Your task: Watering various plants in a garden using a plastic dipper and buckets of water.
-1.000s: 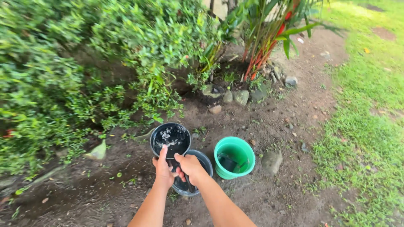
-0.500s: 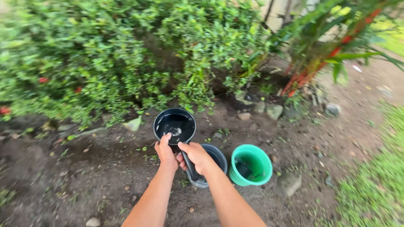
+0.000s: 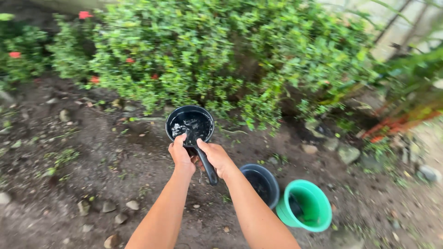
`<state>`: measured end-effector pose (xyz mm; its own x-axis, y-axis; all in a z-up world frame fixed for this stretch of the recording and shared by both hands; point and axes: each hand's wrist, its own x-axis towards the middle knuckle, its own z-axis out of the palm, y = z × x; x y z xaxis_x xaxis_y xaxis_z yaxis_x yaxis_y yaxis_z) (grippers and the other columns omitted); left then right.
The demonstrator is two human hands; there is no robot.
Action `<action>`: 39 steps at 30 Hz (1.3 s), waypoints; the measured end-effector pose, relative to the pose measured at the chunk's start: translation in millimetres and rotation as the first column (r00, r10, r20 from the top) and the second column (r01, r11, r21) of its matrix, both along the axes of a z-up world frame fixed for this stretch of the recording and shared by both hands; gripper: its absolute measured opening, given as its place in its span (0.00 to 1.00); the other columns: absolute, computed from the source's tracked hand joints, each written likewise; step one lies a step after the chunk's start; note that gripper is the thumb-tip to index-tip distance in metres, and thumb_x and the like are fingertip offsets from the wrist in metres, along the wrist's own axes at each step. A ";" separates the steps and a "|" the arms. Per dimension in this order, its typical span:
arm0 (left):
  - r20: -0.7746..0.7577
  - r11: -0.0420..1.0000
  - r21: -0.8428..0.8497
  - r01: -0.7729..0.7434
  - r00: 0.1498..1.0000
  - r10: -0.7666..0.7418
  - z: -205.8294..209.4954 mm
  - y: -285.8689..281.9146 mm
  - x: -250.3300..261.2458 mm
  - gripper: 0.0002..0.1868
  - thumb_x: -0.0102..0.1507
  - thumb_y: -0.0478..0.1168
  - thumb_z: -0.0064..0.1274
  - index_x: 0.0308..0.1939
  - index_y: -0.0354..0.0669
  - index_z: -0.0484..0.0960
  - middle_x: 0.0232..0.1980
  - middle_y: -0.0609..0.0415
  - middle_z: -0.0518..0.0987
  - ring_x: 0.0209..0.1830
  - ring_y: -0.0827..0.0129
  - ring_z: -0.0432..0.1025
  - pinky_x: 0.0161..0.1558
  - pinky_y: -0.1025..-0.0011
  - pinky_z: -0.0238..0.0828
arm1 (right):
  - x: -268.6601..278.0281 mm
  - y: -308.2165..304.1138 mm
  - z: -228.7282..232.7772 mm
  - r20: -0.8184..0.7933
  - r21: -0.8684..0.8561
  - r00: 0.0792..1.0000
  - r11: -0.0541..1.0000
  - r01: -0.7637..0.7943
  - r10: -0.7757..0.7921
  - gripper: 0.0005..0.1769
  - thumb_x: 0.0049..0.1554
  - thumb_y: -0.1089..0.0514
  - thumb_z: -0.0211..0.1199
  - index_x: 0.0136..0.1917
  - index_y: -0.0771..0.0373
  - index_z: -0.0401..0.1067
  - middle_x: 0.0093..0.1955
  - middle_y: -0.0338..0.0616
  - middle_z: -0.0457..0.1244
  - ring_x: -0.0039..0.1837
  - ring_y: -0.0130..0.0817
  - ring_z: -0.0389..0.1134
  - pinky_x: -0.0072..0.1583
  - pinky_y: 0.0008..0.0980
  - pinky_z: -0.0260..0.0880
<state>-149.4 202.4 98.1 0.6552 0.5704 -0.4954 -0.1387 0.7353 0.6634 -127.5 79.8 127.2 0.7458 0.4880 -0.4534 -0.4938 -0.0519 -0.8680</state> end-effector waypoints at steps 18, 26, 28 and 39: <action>-0.107 0.957 0.012 -0.291 0.951 0.291 -19.4 329.9 -63.3 0.36 0.53 0.54 0.59 0.60 0.50 0.62 0.48 0.50 0.74 0.40 0.60 0.71 0.25 0.65 0.64 | -31.6 338.9 -16.7 0.062 -0.082 0.952 0.952 -0.295 0.300 0.24 0.61 0.39 0.60 0.46 0.64 0.73 0.38 0.43 0.68 0.37 0.31 0.70 0.41 0.34 0.72; -0.129 0.879 0.030 -0.475 0.871 0.475 -22.8 449.0 -78.5 0.31 0.54 0.52 0.59 0.54 0.43 0.66 0.44 0.49 0.74 0.33 0.61 0.72 0.22 0.62 0.64 | -25.3 469.0 -25.8 0.079 -0.039 0.870 0.873 -0.485 0.487 0.24 0.61 0.39 0.60 0.45 0.65 0.73 0.38 0.44 0.68 0.36 0.30 0.68 0.40 0.32 0.72; -0.107 0.855 0.041 -0.518 0.848 0.519 -25.8 481.4 -75.3 0.30 0.54 0.52 0.59 0.53 0.41 0.67 0.43 0.50 0.74 0.32 0.63 0.72 0.21 0.62 0.64 | -17.5 504.0 -30.7 0.083 -0.032 0.844 0.847 -0.530 0.531 0.25 0.62 0.39 0.60 0.44 0.66 0.73 0.37 0.45 0.67 0.36 0.30 0.68 0.40 0.31 0.72; 0.085 0.685 -0.041 -0.728 0.680 0.728 -10.2 640.5 -37.9 0.12 0.57 0.45 0.57 0.35 0.43 0.73 0.30 0.55 0.76 0.24 0.65 0.72 0.24 0.63 0.67 | 48.3 695.2 -29.5 0.119 -0.019 0.685 0.692 -0.722 0.718 0.23 0.61 0.43 0.62 0.43 0.67 0.73 0.35 0.46 0.66 0.33 0.33 0.67 0.37 0.33 0.70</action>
